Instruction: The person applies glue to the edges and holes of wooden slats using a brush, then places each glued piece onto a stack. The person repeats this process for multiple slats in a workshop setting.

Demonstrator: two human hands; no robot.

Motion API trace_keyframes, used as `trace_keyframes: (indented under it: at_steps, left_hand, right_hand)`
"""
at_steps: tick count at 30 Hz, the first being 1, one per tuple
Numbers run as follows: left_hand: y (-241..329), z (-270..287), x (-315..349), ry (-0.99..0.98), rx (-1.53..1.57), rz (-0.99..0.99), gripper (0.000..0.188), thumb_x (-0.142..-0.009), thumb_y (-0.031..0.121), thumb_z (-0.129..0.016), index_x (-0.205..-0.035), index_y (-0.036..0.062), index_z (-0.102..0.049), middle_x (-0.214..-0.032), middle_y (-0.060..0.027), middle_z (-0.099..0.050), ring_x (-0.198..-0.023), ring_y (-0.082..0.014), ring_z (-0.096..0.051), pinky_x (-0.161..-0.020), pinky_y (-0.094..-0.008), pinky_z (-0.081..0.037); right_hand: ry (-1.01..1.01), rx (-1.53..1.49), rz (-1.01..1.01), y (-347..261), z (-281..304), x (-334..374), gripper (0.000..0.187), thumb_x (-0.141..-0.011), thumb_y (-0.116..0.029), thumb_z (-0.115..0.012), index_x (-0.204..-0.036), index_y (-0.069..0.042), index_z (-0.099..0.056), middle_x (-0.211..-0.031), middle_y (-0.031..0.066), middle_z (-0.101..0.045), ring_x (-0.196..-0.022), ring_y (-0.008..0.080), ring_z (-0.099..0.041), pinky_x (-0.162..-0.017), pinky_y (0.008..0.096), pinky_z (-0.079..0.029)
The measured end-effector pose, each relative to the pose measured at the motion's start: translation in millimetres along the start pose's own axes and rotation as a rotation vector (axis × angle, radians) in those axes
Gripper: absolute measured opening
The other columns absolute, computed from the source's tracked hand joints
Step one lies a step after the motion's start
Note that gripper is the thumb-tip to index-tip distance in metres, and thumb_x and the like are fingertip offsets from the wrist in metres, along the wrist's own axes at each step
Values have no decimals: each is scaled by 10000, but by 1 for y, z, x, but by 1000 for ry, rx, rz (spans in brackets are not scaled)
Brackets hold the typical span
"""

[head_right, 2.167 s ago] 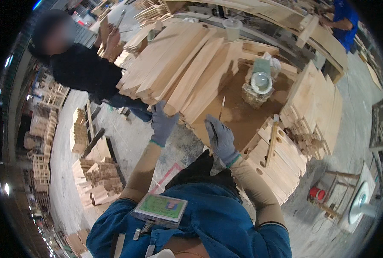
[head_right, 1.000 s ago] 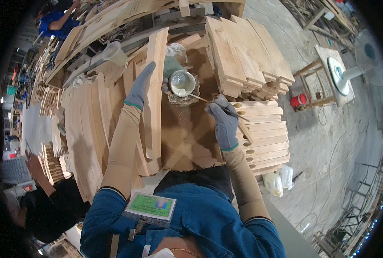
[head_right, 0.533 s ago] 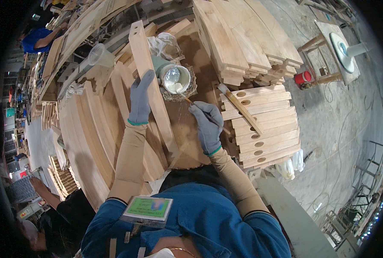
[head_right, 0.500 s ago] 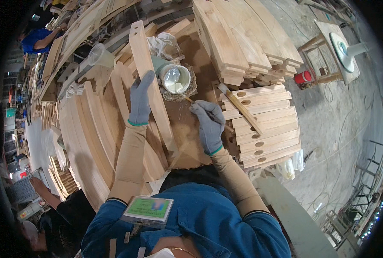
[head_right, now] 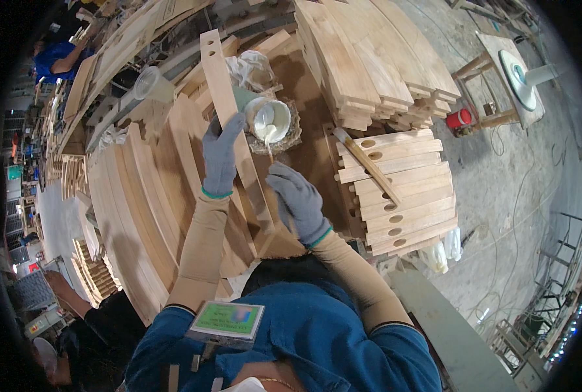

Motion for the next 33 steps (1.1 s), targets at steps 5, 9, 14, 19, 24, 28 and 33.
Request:
trace_keyframes:
  at_steps: [5, 9, 14, 19, 24, 28, 33]
  left_hand:
    - [2, 3, 0, -15, 3, 30, 387, -820, 96, -658, -1175, -10, -544, -1041, -22, -608, -902, -78, -549, -797, -212, -440]
    - [0, 2, -1, -32, -11, 25, 389, -817, 98, -662, -1174, -5, -547, -1043, -20, -610, -907, -79, -553, -804, -215, -443]
    - [2, 0, -1, -23, 27, 18, 393, -814, 103, -666, -1172, -5, -549, -1042, -27, -613, -897, -78, -559, -802, -217, -446]
    - [6, 0, -2, 1, -46, 6, 325, -832, 161, -646, -1108, 9, -568, -932, -23, -617, -777, -94, -573, -698, -232, -470]
    - [36, 11, 8, 125, -51, 201, 349, -848, 262, -620, -1075, 7, -552, -872, -107, -621, -611, -177, -605, -558, -287, -512]
    - [71, 15, 50, 87, 69, 172, 383, -835, 255, -633, -1084, -23, -542, -878, -97, -609, -659, -160, -601, -565, -283, -517]
    - [86, 16, 135, 57, -40, 250, 395, -785, 132, -675, -1121, -25, -536, -924, -83, -614, -708, -141, -596, -617, -278, -513]
  right_hand:
    - [280, -486, -571, 28, 10, -8, 101, -823, 53, -580, -917, 33, -611, -950, 105, -627, -906, 168, -609, -818, 258, -495]
    - [302, -682, -614, 51, -2, -11, 108, -810, 19, -620, -915, 2, -635, -930, 85, -628, -877, 145, -602, -814, 258, -491]
    - [338, -1069, -717, 47, -10, 4, 120, -848, 40, -546, -962, 21, -581, -1044, 121, -603, -941, 193, -605, -871, 286, -501]
    - [475, -1416, -797, 39, -14, 9, 107, -881, 32, -507, -967, 35, -571, -1028, 111, -606, -930, 202, -609, -887, 308, -514]
    - [487, -1638, -978, 55, 4, -18, 114, -915, -39, -502, -978, 31, -567, -986, 116, -605, -928, 195, -603, -862, 268, -521]
    - [381, -1507, -936, 59, 28, -38, 138, -927, -73, -498, -1003, 25, -560, -922, 103, -603, -892, 192, -608, -806, 256, -529]
    - [251, -1225, -725, 7, 85, -63, 139, -890, -135, -581, -832, -10, -567, -779, 118, -620, -684, 174, -618, -658, 289, -545]
Point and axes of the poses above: each hand's wrist, its own x-axis away from the middle knuckle, its own z-axis out of the back of the hand, y = z × x, the point moved 1 cm from there along -x, towards the middle knuckle
